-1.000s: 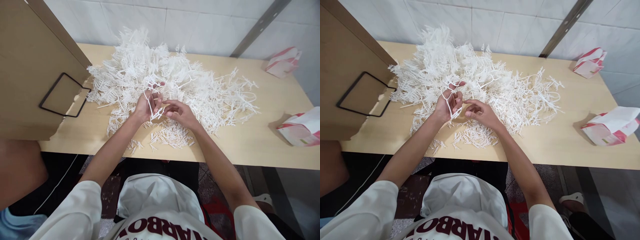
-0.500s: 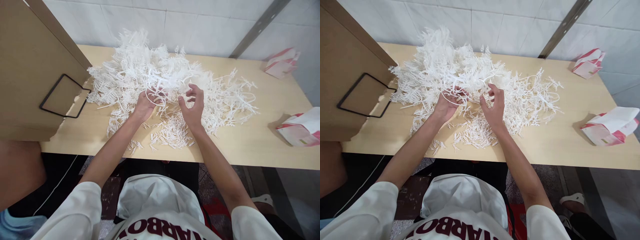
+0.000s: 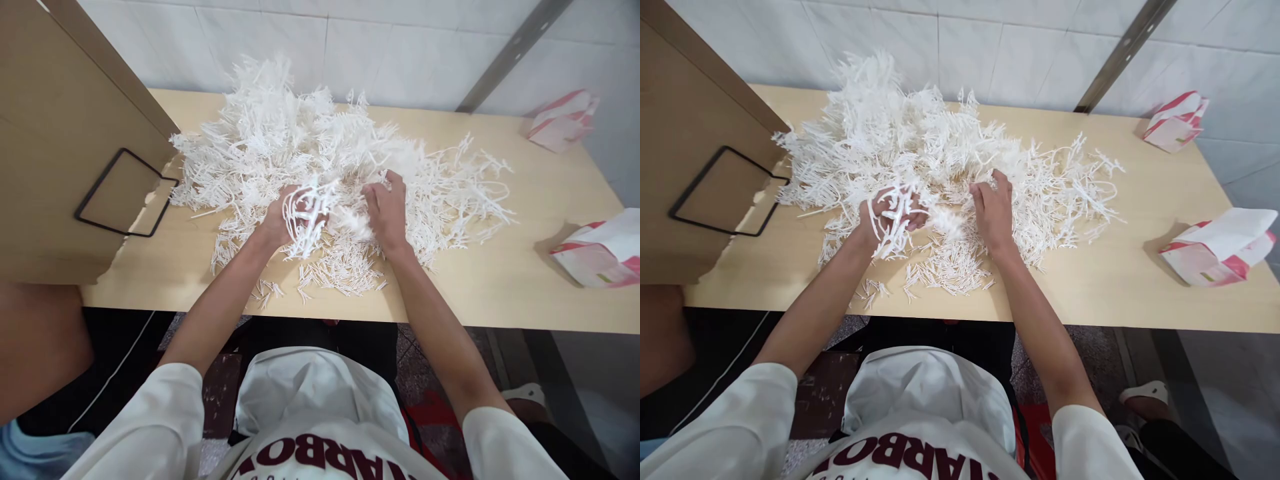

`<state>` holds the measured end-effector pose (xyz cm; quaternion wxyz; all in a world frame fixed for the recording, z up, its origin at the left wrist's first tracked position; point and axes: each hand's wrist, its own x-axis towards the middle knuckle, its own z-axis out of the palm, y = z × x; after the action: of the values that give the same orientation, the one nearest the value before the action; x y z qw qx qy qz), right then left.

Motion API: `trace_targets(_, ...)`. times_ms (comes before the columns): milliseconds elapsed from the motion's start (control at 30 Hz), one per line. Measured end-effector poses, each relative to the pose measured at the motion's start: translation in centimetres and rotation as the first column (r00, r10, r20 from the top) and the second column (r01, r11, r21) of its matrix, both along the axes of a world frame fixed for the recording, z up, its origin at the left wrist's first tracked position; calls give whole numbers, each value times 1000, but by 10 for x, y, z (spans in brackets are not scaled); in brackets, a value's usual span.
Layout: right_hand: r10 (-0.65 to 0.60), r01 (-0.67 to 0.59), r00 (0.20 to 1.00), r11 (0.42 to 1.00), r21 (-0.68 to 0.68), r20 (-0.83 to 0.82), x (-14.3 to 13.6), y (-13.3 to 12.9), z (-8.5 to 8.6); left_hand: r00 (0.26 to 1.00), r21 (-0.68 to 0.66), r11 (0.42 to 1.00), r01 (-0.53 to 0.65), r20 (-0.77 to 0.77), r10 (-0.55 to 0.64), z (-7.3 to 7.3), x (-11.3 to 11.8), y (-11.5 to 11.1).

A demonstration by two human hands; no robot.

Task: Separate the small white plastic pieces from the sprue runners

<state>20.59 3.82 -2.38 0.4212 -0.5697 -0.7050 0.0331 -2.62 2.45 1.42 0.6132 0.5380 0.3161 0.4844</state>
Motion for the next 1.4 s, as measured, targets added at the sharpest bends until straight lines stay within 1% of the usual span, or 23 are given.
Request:
trace_targets(67,-56,56,998,997,59,-1,5,1,5,999,29,999,34,16,-35,6,0,1)
trace_targets(133,-87,88,996,987,134,-12,4,-4,14,1000,62,998,21,-1,-21,12,1,1)
trace_targets(200,-108,118,992,982,148,-73,-3,-11,24,999,89,996,5,-45,-1,15,4,1)
trace_targets(267,-107,135,979,978,157,-176,-11,-18,32,996,119,993,25,-86,-15,14,6,1)
trace_targets(333,-38,77,970,985,154,-240,-16,-22,35,993,154,986,64,-105,-48,12,8,1)
trace_targets(400,50,-6,950,990,143,-307,-18,-25,34,992,201,978,53,-121,-29,8,9,2)
trace_targets(467,129,-88,907,989,119,-400,-19,-26,31,985,267,964,-11,-162,56,6,10,4)
trace_targets(567,229,-230,825,971,64,-517,-22,-28,30,962,391,917,-77,-214,172,3,10,6)
trace_targets(667,266,-324,792,946,-8,-549,-27,-29,30,955,465,884,-49,-238,178,3,9,5)
trace_targets(733,252,-331,792,943,-44,-557,-30,-29,31,953,486,874,-27,-251,168,4,9,5)
trace_targets(833,240,-320,800,946,-53,-550,-31,-27,31,967,457,889,-26,-213,138,6,9,3)
trace_targets(933,259,-310,813,951,-10,-521,-31,-26,29,983,371,926,-72,-130,129,4,10,3)
trace_targets(1067,288,-311,822,950,36,-491,-31,-26,28,962,218,948,-230,-96,255,1,14,3)
trace_targets(1133,295,-311,837,949,43,-462,-32,-27,30,952,151,952,-268,-107,285,1,16,4)
trace_targets(1200,290,-304,852,952,39,-435,-33,-28,33,961,93,967,-237,-126,248,2,17,4)
trace_targets(1300,275,-287,861,957,37,-427,-34,-30,36,981,34,994,-108,-157,112,6,18,2)
trace_targets(1333,268,-276,862,960,46,-430,-34,-30,35,980,23,996,-82,-179,85,7,18,0)
trace_targets(1400,254,-250,865,966,66,-432,-34,-31,33,968,18,996,-82,-238,84,9,19,-4)
